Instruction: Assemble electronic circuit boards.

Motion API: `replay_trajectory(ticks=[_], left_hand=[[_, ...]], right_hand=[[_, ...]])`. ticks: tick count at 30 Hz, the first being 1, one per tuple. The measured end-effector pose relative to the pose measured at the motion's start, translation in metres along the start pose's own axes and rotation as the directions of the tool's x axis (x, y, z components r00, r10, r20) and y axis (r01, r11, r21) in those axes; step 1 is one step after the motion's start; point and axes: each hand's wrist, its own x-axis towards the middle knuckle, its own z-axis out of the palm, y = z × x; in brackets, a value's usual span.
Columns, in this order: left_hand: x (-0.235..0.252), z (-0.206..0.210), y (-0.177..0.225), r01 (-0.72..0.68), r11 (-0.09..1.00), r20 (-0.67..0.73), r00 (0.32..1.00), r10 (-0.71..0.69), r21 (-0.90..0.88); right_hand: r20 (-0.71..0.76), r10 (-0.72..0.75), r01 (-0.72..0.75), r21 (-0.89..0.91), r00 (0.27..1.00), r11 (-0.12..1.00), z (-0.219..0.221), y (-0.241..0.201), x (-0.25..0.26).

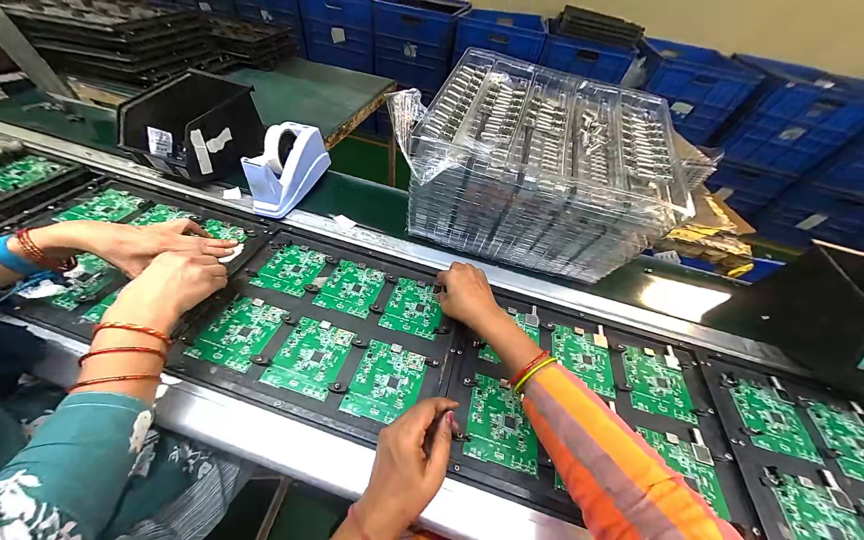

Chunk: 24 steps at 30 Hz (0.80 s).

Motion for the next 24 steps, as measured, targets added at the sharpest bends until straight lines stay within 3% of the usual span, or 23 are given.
replay_trajectory(ticks=[4, 8, 11, 16, 18, 21, 22, 23, 24], left_hand=[[0.000, 0.000, 0.000, 0.002, 1.000, 0.002, 1.000, -0.002, 0.004], [0.004, 0.000, 0.001, -0.031, 0.999, 0.028, 0.999, 0.030, 0.023], [0.030, -0.011, 0.008, -0.108, 0.992, 0.049, 0.993, 0.105, 0.064], [0.136, -0.058, 0.039, -0.286, 0.913, -0.002, 0.954, 0.300, 0.291], [0.193, -0.075, 0.054, -0.327, 0.874, 0.009, 0.938, 0.348, 0.359], [0.270, -0.078, 0.074, -0.455, 0.767, 0.004, 0.861, 0.509, 0.453], [0.272, -0.079, 0.107, -0.445, 0.736, 0.081, 0.877, 0.474, 0.511], [0.259, -0.089, 0.180, -0.253, 0.765, 0.304, 0.949, 0.079, 0.593], [0.253, -0.086, 0.230, -0.149, 0.751, 0.368, 0.921, -0.132, 0.643]], right_hand=[[-0.087, -0.070, 0.066, -0.043, 0.994, 0.997, 0.011, 0.007, -0.013], [-0.084, -0.083, 0.070, -0.153, 0.993, 0.986, 0.020, 0.003, -0.044], [-0.058, -0.052, 0.048, -0.067, 0.997, 0.997, 0.012, 0.000, -0.074], [0.019, -0.122, 0.117, 0.180, 0.992, 0.977, 0.003, -0.024, -0.146], [-0.056, -0.177, 0.185, 0.218, 0.983, 0.958, 0.013, -0.023, -0.168], [-0.229, -0.203, 0.256, 0.231, 0.952, 0.939, 0.032, -0.012, -0.180], [-0.266, -0.197, 0.261, 0.233, 0.944, 0.937, 0.036, -0.008, -0.180], [-0.298, -0.189, 0.263, 0.233, 0.936, 0.936, 0.038, -0.005, -0.178], [-0.317, -0.177, 0.261, 0.243, 0.932, 0.934, 0.038, -0.002, -0.176]])
